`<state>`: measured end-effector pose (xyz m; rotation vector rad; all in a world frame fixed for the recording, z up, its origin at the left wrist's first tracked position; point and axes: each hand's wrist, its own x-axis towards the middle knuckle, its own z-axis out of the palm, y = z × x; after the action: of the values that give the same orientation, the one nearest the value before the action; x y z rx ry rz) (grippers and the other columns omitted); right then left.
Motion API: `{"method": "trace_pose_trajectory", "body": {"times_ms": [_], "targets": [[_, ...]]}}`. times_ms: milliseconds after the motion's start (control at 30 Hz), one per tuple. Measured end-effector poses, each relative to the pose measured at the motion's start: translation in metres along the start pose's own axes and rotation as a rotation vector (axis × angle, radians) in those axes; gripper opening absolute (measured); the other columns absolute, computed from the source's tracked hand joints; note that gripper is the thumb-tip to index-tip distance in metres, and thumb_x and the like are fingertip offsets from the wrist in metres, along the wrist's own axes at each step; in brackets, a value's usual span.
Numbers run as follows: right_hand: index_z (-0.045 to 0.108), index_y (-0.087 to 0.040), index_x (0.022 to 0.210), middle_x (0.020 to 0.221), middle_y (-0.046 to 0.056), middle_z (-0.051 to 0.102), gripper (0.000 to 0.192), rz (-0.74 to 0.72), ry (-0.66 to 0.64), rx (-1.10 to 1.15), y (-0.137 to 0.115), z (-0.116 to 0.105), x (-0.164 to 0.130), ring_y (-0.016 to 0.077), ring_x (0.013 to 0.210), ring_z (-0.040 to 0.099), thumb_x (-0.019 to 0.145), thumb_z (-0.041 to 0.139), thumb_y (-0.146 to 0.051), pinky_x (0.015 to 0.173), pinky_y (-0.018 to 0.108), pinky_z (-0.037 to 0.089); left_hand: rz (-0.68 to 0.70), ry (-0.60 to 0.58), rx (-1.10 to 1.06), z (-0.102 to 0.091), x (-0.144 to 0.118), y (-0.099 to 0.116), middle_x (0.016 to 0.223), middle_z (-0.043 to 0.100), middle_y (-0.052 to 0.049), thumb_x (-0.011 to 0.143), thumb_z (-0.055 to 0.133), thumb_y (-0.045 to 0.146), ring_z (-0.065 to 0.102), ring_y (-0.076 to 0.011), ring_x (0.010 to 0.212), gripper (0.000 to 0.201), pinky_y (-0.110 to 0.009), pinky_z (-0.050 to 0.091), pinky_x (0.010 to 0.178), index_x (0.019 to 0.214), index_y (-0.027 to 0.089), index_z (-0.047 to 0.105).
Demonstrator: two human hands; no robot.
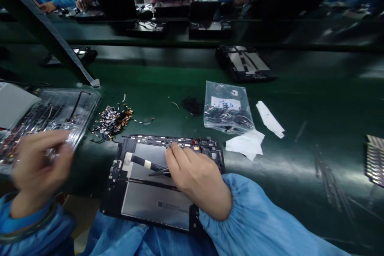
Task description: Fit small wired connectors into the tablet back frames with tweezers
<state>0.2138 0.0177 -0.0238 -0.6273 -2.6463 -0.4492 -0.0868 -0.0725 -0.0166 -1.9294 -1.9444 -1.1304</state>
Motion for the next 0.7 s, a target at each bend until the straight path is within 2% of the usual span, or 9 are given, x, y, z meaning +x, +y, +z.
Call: {"method": "trace_pose_trajectory", "body": {"times_ms": [33, 100, 167, 200, 267, 333, 467, 700], "targets": [[0.069, -0.007, 0.093, 0.096, 0.015, 0.072, 0.033, 0.006, 0.001, 0.001, 0.000, 0.000, 0.000, 0.0179, 0.063, 0.062, 0.088, 0.036, -0.004, 0.051, 0.030, 0.043, 0.208, -0.164, -0.083, 0.014, 0.008, 0.016, 0.104, 0.068, -0.003, 0.078, 0.059, 0.015, 0.061, -0.0192, 0.097, 0.026, -0.036, 0.049, 0.085, 0.102, 0.025, 0.058], [0.069, -0.008, 0.091, 0.095, 0.014, 0.072, 0.034, 0.016, 0.005, 0.005, 0.000, 0.000, 0.000, 0.0176, 0.062, 0.061, 0.089, 0.035, -0.005, 0.051, 0.030, 0.043, 0.396, -0.484, -0.224, 0.042, 0.020, 0.045, 0.121, 0.062, -0.008, 0.084, 0.050, 0.011, 0.056, -0.0192, 0.114, 0.031, -0.036, 0.047, 0.093, 0.112, 0.021, 0.055], [0.069, -0.008, 0.091, 0.094, 0.013, 0.072, 0.034, 0.019, 0.000, 0.008, -0.001, 0.001, 0.001, 0.0170, 0.062, 0.061, 0.089, 0.035, -0.005, 0.051, 0.030, 0.042, 0.502, -0.658, -0.262, 0.065, 0.028, 0.063, 0.129, 0.058, -0.008, 0.088, 0.044, 0.014, 0.049, -0.0202, 0.123, 0.031, -0.038, 0.041, 0.102, 0.116, 0.019, 0.055], [0.069, -0.008, 0.092, 0.094, 0.013, 0.072, 0.034, 0.022, -0.001, 0.007, -0.001, 0.001, 0.001, 0.0168, 0.062, 0.061, 0.088, 0.035, -0.004, 0.051, 0.030, 0.042, 0.535, -0.704, -0.253, 0.074, 0.030, 0.069, 0.131, 0.057, -0.007, 0.089, 0.042, 0.015, 0.048, -0.0207, 0.125, 0.031, -0.039, 0.038, 0.105, 0.117, 0.019, 0.055], [0.068, -0.007, 0.094, 0.093, 0.013, 0.072, 0.034, 0.019, -0.004, 0.003, -0.001, 0.001, 0.001, 0.0167, 0.062, 0.060, 0.088, 0.035, -0.004, 0.051, 0.030, 0.041, 0.585, -0.742, -0.212, 0.085, 0.031, 0.073, 0.130, 0.057, -0.008, 0.091, 0.039, 0.015, 0.048, -0.0216, 0.125, 0.031, -0.040, 0.036, 0.106, 0.117, 0.017, 0.055], [0.068, -0.007, 0.096, 0.088, 0.012, 0.071, 0.034, 0.020, -0.003, 0.001, -0.001, 0.001, 0.001, 0.0167, 0.062, 0.060, 0.089, 0.034, -0.004, 0.052, 0.030, 0.041, 0.623, -0.732, -0.178, 0.089, 0.031, 0.072, 0.128, 0.059, -0.009, 0.092, 0.038, 0.015, 0.052, -0.0221, 0.122, 0.030, -0.041, 0.037, 0.105, 0.116, 0.015, 0.056], [0.067, -0.008, 0.093, 0.077, 0.010, 0.068, 0.035, 0.052, -0.010, 0.025, -0.002, -0.004, -0.002, 0.0166, 0.060, 0.059, 0.090, 0.032, -0.003, 0.054, 0.030, 0.040, 0.674, -0.667, -0.180, 0.089, 0.030, 0.067, 0.126, 0.061, -0.008, 0.094, 0.039, 0.019, 0.054, -0.0213, 0.119, 0.028, -0.040, 0.040, 0.102, 0.116, 0.012, 0.054], [0.064, -0.008, 0.102, 0.083, 0.011, 0.069, 0.040, 0.053, -0.085, 0.098, 0.008, -0.018, -0.016, 0.0176, 0.062, 0.060, 0.093, 0.025, -0.003, 0.049, 0.030, 0.040, 0.723, -0.631, -0.124, 0.090, 0.030, 0.069, 0.127, 0.060, -0.007, 0.094, 0.039, 0.018, 0.053, -0.0205, 0.119, 0.030, -0.038, 0.043, 0.098, 0.121, 0.013, 0.052]]}}
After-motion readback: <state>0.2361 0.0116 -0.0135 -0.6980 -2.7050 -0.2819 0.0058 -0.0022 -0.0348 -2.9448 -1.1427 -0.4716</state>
